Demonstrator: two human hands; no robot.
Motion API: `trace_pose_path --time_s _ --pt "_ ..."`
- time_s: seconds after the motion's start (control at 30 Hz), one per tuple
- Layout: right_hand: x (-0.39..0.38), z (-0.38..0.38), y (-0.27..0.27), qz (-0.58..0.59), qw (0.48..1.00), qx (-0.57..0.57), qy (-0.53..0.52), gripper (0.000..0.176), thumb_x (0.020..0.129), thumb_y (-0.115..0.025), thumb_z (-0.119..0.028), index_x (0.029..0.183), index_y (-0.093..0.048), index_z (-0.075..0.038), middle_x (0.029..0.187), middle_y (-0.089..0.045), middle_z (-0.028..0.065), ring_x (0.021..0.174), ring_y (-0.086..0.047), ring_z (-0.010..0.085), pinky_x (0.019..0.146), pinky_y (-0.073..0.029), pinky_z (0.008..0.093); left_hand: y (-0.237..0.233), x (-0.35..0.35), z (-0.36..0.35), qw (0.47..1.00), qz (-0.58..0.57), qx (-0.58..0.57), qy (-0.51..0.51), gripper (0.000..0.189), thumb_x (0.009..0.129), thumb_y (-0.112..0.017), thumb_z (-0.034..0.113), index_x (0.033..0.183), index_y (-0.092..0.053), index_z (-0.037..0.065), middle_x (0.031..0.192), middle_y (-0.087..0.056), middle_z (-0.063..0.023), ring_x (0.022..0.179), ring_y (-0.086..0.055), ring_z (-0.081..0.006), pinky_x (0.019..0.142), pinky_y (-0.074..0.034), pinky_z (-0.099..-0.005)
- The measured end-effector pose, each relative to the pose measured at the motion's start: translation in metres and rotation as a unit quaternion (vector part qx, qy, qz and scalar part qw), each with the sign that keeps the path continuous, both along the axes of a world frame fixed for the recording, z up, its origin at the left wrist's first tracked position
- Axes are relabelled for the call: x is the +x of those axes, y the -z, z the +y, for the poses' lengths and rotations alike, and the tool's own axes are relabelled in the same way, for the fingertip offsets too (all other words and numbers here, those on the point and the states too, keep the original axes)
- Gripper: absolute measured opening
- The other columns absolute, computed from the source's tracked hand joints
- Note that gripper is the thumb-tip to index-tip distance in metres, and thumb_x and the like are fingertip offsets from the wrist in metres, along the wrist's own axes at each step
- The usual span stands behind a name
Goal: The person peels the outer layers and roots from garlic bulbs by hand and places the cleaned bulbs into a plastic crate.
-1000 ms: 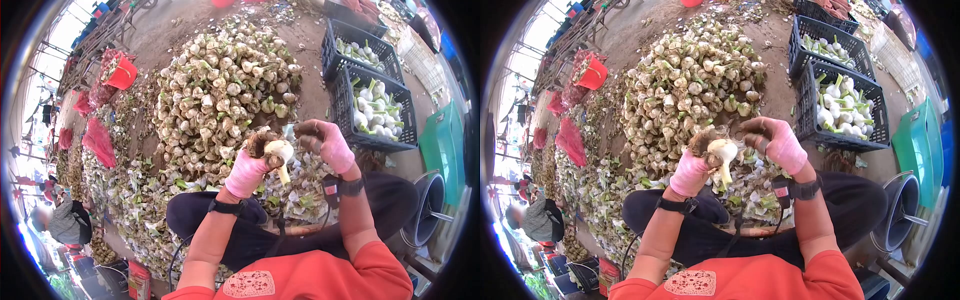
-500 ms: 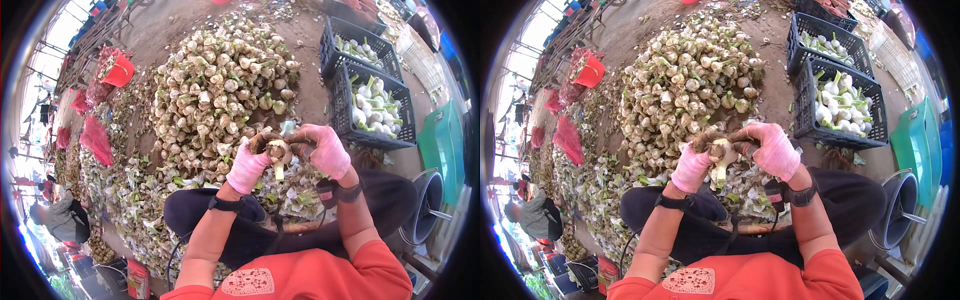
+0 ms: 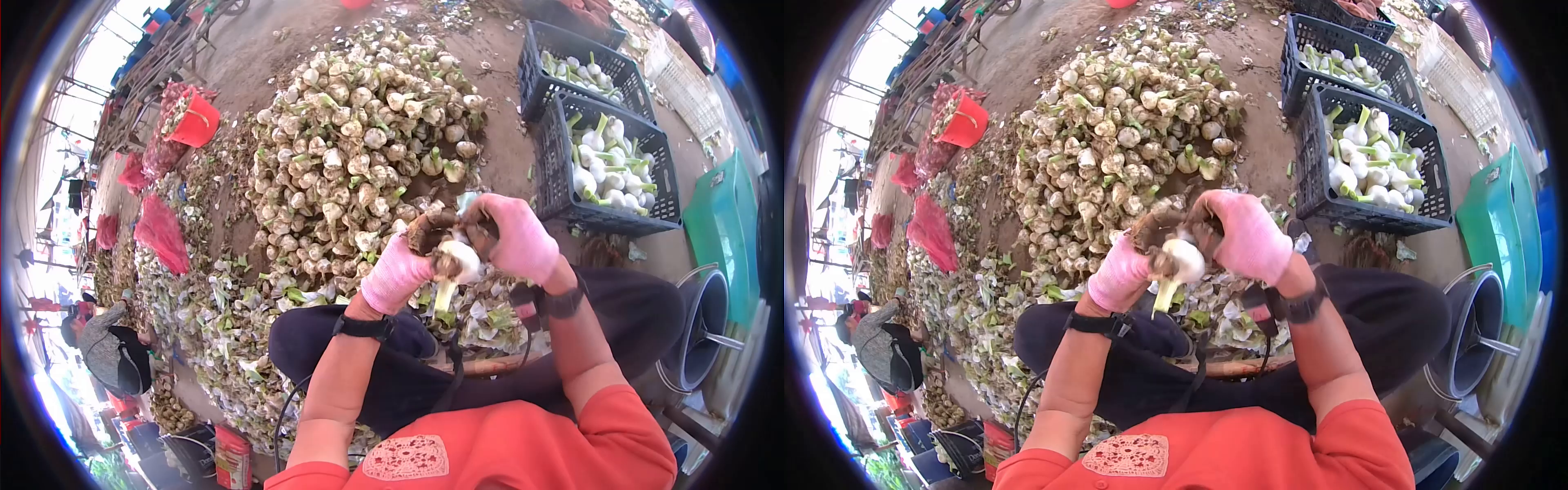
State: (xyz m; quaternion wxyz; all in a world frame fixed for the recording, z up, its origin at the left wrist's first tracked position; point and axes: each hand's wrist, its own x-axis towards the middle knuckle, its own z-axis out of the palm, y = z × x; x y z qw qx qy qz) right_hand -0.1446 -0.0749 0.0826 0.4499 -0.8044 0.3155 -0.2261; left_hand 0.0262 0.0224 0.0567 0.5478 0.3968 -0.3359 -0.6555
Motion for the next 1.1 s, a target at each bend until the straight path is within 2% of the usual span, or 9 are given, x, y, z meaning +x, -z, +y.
trace_pose_path --time_s 0.1,0.3,0.37,0.43,0.7,0.8,0.87,0.9,1.1 --pt "-0.001 -0.025 0.084 0.185 0.979 -0.085 0.021 0.023 0.067 -0.059 0.005 0.089 -0.062 -0.003 0.082 -0.062 0.0148 0.083 -0.062 0.0321 0.077 -0.049 0.0394 -0.008 -0.006 0.0 1.0 0.022 -0.015 0.0 0.091 0.055 -0.089 0.023 0.13 -0.042 0.004 0.103 -0.061 -0.0069 0.097 -0.06 -0.0189 0.085 -0.049 -0.0314" --pt "-0.013 -0.017 0.064 0.142 0.982 -0.055 0.111 0.024 0.076 -0.057 -0.002 0.096 -0.068 -0.01 0.09 -0.066 0.0102 0.095 -0.059 0.0248 0.09 -0.045 0.0359 0.002 -0.002 -0.006 0.998 0.009 -0.023 -0.065 0.094 0.054 -0.089 0.019 0.134 -0.04 0.008 0.107 -0.057 -0.0034 0.1 -0.057 -0.0165 0.085 -0.048 -0.0312" --pt "-0.01 -0.019 0.04 -0.053 0.964 0.252 0.071 0.022 0.083 -0.057 -0.007 0.103 -0.066 -0.004 0.089 -0.067 0.0073 0.095 -0.057 0.0121 0.087 -0.045 0.0281 0.0 -0.003 -0.008 0.993 -0.012 0.022 -0.119 0.091 0.057 -0.088 0.016 0.134 -0.039 0.008 0.107 -0.057 -0.0033 0.101 -0.057 -0.0166 0.085 -0.049 -0.0309" --pt "-0.008 -0.015 0.048 -0.175 0.941 0.284 -0.062 0.039 0.092 -0.052 -0.02 0.126 -0.05 -0.001 0.108 -0.062 0.0059 0.093 -0.054 0.0087 0.08 -0.046 0.0248 0.011 -0.006 -0.013 0.99 0.019 0.009 -0.141 0.079 0.061 -0.083 -0.001 0.128 -0.042 0.006 0.102 -0.06 -0.0043 0.093 -0.06 -0.0144 0.081 -0.052 -0.0295" --pt "-0.002 -0.009 0.103 -0.152 0.91 0.363 -0.127 0.045 0.088 -0.061 -0.022 0.127 -0.049 -0.004 0.105 -0.06 0.0029 0.084 -0.056 0.0089 0.072 -0.046 0.0225 0.031 -0.011 -0.007 0.859 -0.502 -0.037 -0.088 0.058 0.064 -0.065 -0.004 0.12 -0.048 -0.002 0.116 -0.053 -0.0137 0.107 -0.053 -0.0206 0.094 -0.044 -0.0281" --pt "-0.017 -0.056 0.126 -0.289 0.738 0.609 -0.009 0.042 0.087 -0.059 -0.017 0.126 -0.049 -0.005 0.109 -0.06 0.0063 0.088 -0.059 0.013 0.077 -0.049 0.0263 0.036 -0.011 -0.006 0.843 -0.513 -0.012 -0.163 0.06 0.064 -0.069 -0.001 0.121 -0.049 -0.002 0.115 -0.053 -0.0097 0.107 -0.052 -0.0218 0.094 -0.043 -0.0288" --pt "-0.038 -0.125 0.141 -0.597 0.368 0.705 0.107 0.039 0.09 -0.048 -0.012 0.129 -0.041 -0.011 0.115 -0.057 0.0143 0.095 -0.06 0.0198 0.079 -0.054 0.0305 0.039 -0.011 -0.004 0.875 -0.458 -0.006 -0.16 0.059 0.066 -0.072 0.003 0.121 -0.049 -0.001 0.115 -0.053 -0.0101 0.107 -0.052 -0.0222 0.093 -0.043 -0.0297" --pt "-0.04 -0.147 0.145 -0.594 0.366 0.708 0.109 0.039 0.09 -0.048 -0.012 0.129 -0.041 -0.011 0.115 -0.057 0.0143 0.095 -0.06 0.0198 0.079 -0.054 0.0305 0.04 -0.012 -0.003 0.903 -0.401 -0.001 -0.156 0.059 0.068 -0.075 0.006 0.121 -0.05 0.0 0.114 -0.053 -0.0105 0.106 -0.053 -0.0227 0.093 -0.043 -0.0307" --pt "-0.036 -0.258 0.17 -0.289 0.899 0.325 0.059 0.032 0.091 -0.048 -0.009 0.122 -0.05 0.001 0.107 -0.064 0.0138 0.092 -0.063 0.0239 0.077 -0.052 0.034 0.009 -0.016 -0.002 0.866 -0.498 0.017 -0.053 0.063 0.065 -0.069 0.01 0.124 -0.048 -0.001 0.125 -0.049 -0.0248 0.116 -0.048 -0.0387 0.098 -0.041 -0.0385"
